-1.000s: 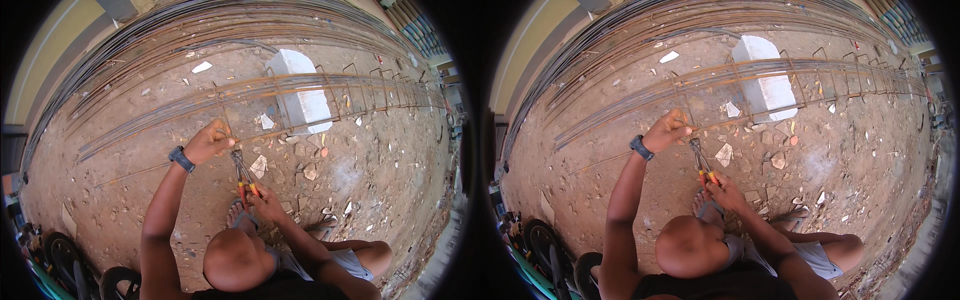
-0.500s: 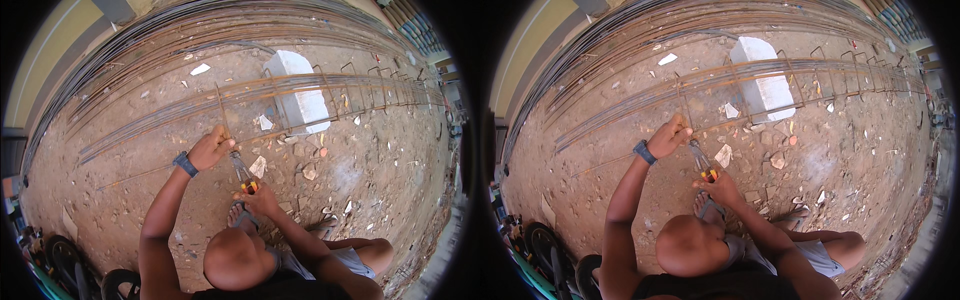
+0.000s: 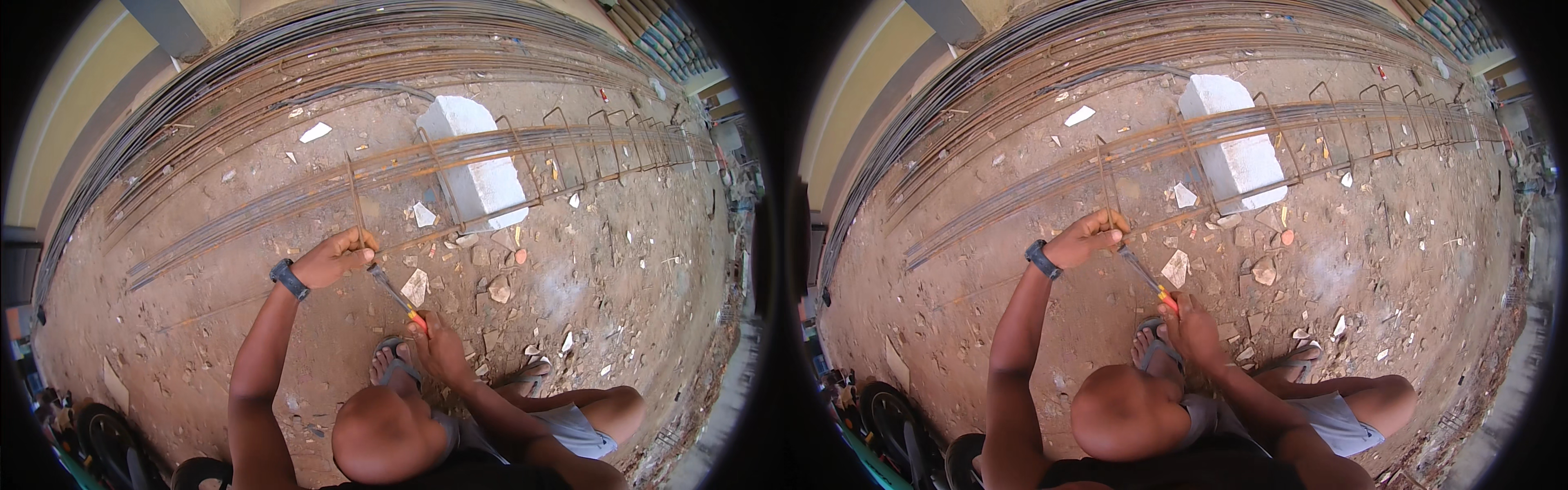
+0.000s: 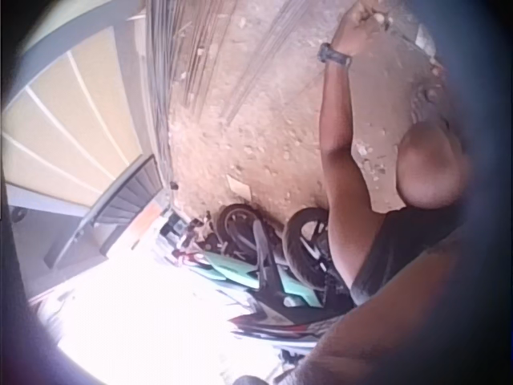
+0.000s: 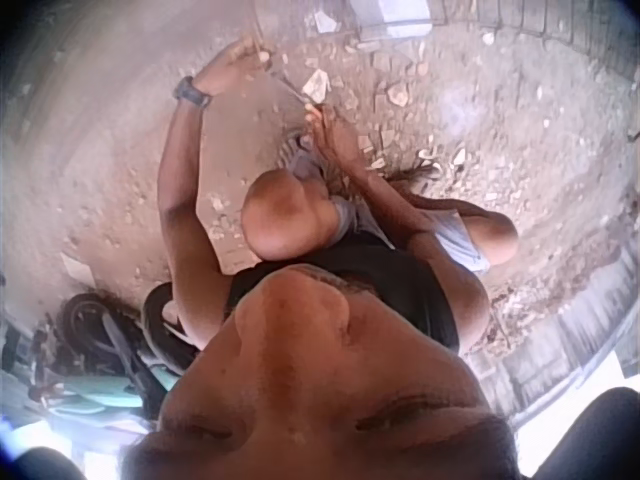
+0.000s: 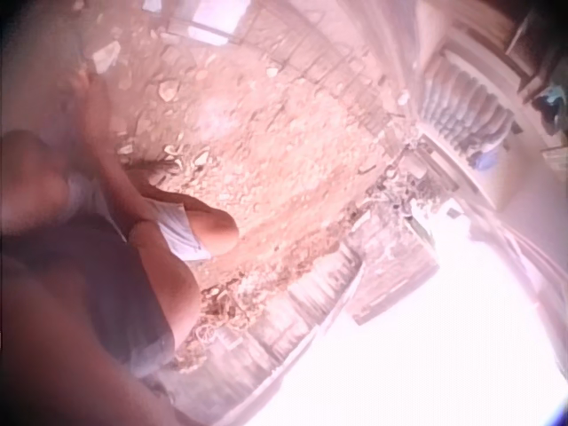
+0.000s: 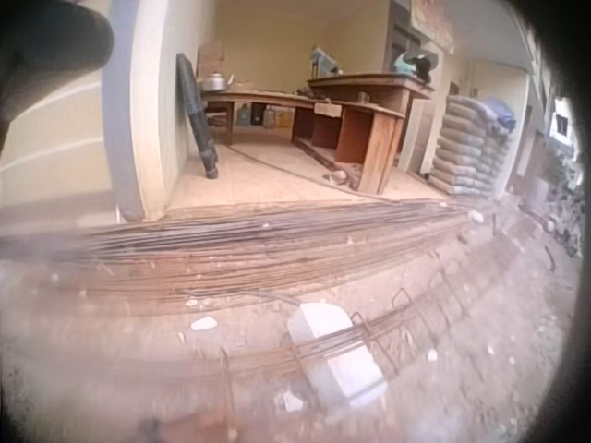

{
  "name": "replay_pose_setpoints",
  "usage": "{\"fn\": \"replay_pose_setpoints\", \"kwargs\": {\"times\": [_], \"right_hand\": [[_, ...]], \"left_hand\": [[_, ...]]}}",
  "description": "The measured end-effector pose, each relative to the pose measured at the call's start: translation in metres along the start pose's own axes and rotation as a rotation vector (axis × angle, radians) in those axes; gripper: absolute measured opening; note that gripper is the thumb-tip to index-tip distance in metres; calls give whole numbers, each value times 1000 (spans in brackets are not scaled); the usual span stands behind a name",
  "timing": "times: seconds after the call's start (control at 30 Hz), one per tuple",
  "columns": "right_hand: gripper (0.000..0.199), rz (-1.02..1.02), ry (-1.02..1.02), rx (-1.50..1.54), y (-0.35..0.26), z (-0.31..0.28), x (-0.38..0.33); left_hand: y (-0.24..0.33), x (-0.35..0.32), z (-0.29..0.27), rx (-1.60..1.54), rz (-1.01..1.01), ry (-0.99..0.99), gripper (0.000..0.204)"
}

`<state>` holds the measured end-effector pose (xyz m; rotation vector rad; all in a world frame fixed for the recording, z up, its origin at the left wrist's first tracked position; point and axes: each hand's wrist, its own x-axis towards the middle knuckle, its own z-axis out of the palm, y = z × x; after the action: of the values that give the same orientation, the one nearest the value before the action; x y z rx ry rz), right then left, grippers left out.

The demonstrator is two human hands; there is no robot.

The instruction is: The person assembles a rebar cage by tying metal rods together with wire using pliers. They repeatedly wrap and twist wire around intersections to secure the structure.

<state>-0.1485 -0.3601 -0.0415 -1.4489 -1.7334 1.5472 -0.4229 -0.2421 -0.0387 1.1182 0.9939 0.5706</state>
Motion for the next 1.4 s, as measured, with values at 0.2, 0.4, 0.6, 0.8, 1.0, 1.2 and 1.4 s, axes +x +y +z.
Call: {"fn": "replay_pose_setpoints", "kwargs": {"times": [0.2,0.4,0.6,0.8,1.0,1.2,1.4], "right_hand": [[67,696,-620,1482,26,19,-12],[57,583,-710,1390,26,21,-11],[44,108,-9,162,-19,-4,-28],[51,333,-48,-231,-17,15,-11],[55,464,-409,644,-4,6,-13],[56,383,-342,542,-5,15,-13],[53,43,83,-301,2,10,-20]], "left_hand": [[2,3,5,53,-25,62,23],[-2,1,8,76,21,142,23],[-5,0,9,-25,57,154,19],[1,-4,17,24,70,211,15],[8,4,27,-100,61,231,14],[2,-5,20,54,59,343,15],[7,-7,34,182,114,399,19]]}}
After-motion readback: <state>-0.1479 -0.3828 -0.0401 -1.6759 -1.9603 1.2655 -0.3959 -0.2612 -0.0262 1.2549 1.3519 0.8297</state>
